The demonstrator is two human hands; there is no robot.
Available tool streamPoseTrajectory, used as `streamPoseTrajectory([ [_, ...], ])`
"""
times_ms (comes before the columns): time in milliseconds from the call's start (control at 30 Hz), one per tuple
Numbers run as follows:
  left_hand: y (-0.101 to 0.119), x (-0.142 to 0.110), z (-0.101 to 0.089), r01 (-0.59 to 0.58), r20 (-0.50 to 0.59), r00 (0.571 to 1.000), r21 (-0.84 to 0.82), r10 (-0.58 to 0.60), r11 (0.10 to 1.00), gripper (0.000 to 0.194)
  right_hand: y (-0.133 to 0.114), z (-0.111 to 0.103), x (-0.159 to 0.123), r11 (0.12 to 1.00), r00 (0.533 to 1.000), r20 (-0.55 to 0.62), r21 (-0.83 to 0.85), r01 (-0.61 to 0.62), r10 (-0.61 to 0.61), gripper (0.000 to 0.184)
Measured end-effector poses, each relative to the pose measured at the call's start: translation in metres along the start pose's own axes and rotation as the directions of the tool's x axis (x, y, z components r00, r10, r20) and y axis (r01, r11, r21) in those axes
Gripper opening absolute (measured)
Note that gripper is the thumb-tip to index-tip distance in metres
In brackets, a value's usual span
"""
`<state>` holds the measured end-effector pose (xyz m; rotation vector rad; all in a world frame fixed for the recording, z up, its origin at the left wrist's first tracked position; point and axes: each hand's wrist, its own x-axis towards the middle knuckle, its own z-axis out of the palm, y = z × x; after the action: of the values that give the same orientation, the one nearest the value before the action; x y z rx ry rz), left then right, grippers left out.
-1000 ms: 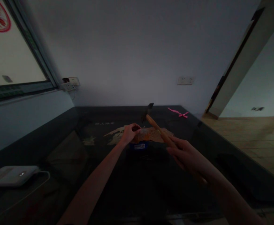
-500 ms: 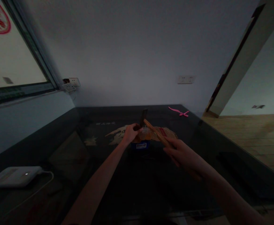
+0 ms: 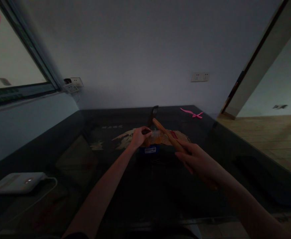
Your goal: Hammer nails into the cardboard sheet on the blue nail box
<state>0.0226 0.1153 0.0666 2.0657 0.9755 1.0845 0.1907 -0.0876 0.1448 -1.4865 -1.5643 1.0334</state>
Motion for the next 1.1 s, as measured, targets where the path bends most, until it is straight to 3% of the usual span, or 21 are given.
streamPoseTrajectory([
  [167,0.004,-0.001,-0.002,0.012,-0.02,1.0,0.086,-0.01,0.996,0.015,0.002,-0.002,0.001,0.997,0.997,0.052,-0.057,-0.051,0.054,0.047],
  [400,0.005,-0.001,-0.001,0.017,0.016,1.0,-0.016,-0.017,1.0,0.008,-0.002,-0.006,-0.001,0.998,1.0,0.022,-0.062,-0.019,0.02,0.055],
  [567,0.006,-0.002,-0.003,0.013,-0.003,1.0,0.057,-0.013,0.998,0.014,0.003,-0.01,0.001,0.994,0.995,0.07,-0.09,-0.06,0.066,0.051],
  [733,0.005,-0.002,-0.004,-0.005,0.007,1.0,0.035,0.005,0.999,0.01,-0.002,-0.013,0.0,0.996,0.999,0.028,-0.075,-0.042,0.044,0.051],
  [933,0.002,-0.002,-0.004,-0.004,0.005,1.0,0.096,0.004,0.995,0.015,-0.004,-0.01,0.001,0.997,0.993,0.112,-0.069,-0.03,0.038,0.033],
  [1100,-0.002,0.0,-0.002,-0.021,0.024,1.0,0.059,0.02,0.998,0.011,-0.008,-0.01,-0.002,0.998,0.998,0.041,-0.047,-0.048,0.05,0.049],
])
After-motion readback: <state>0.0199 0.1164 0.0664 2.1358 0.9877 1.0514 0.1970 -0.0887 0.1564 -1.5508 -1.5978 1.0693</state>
